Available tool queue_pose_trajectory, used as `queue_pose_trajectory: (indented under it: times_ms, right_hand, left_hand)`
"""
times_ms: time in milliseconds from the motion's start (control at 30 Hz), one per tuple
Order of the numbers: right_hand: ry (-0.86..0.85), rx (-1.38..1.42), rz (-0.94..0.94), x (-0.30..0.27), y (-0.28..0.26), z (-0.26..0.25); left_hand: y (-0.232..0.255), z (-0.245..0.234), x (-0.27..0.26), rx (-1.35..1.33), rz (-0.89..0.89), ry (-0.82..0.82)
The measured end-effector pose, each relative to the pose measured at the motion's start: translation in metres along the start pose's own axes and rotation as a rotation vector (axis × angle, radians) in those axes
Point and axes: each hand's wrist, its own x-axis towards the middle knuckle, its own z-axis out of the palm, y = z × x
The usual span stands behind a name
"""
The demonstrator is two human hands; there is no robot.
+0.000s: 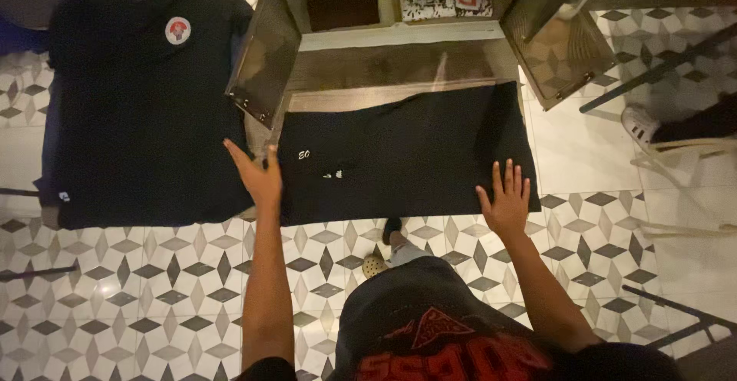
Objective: The person picks up a black shirt from a pile, spreads it out on a shelf, and folds it into a small rectangle by folding the sides and then the bottom. The person then places the folded shirt into a cabinet compartment.
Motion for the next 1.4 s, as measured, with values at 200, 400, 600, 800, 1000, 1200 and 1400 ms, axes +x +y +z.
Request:
queue_pose_trajectory:
  times_ms: [200, 400, 600, 800, 1000, 1200, 1400]
  right_hand:
    - [-0.01, 0.001, 0.008, 0.004, 0.002, -0.001]
    - [-0.018, 0.044, 0.017, 0.004, -0.002, -0.005]
    - [-0.049, 0.032, 0.038, 0.006, 0.0, -0.004]
    - [-0.057, 0.028, 0.049, 0.007, -0.002, -0.005]
    - [-0.048, 0.074, 0.076, 0.017, -0.011, -0.005]
    - [-0.073, 0.13, -0.023, 0.052, -0.034, 0.006]
    - [-0.123, 0.056, -0.149, 0.072, -0.024, 0.017]
  left_hand:
    - [0.043, 0.021, 0.044, -0.112, -0.043, -0.006]
    - [0.077, 0.057, 0.026, -0.145, -0.18, -0.015]
    - [0.118, 0.098, 0.026, -0.225, 0.118, -0.159]
    - [0.148, 0.14, 0.033, -0.048, 0.069, -0.286]
    - [0.117, 0.14, 0.001, -0.122, 0.236, -0.365]
    - [0.037, 0.116, -0.024, 0.483, 0.434, -0.384]
    - [-0.002, 0.085, -0.015, 0.65, 0.333, -0.471]
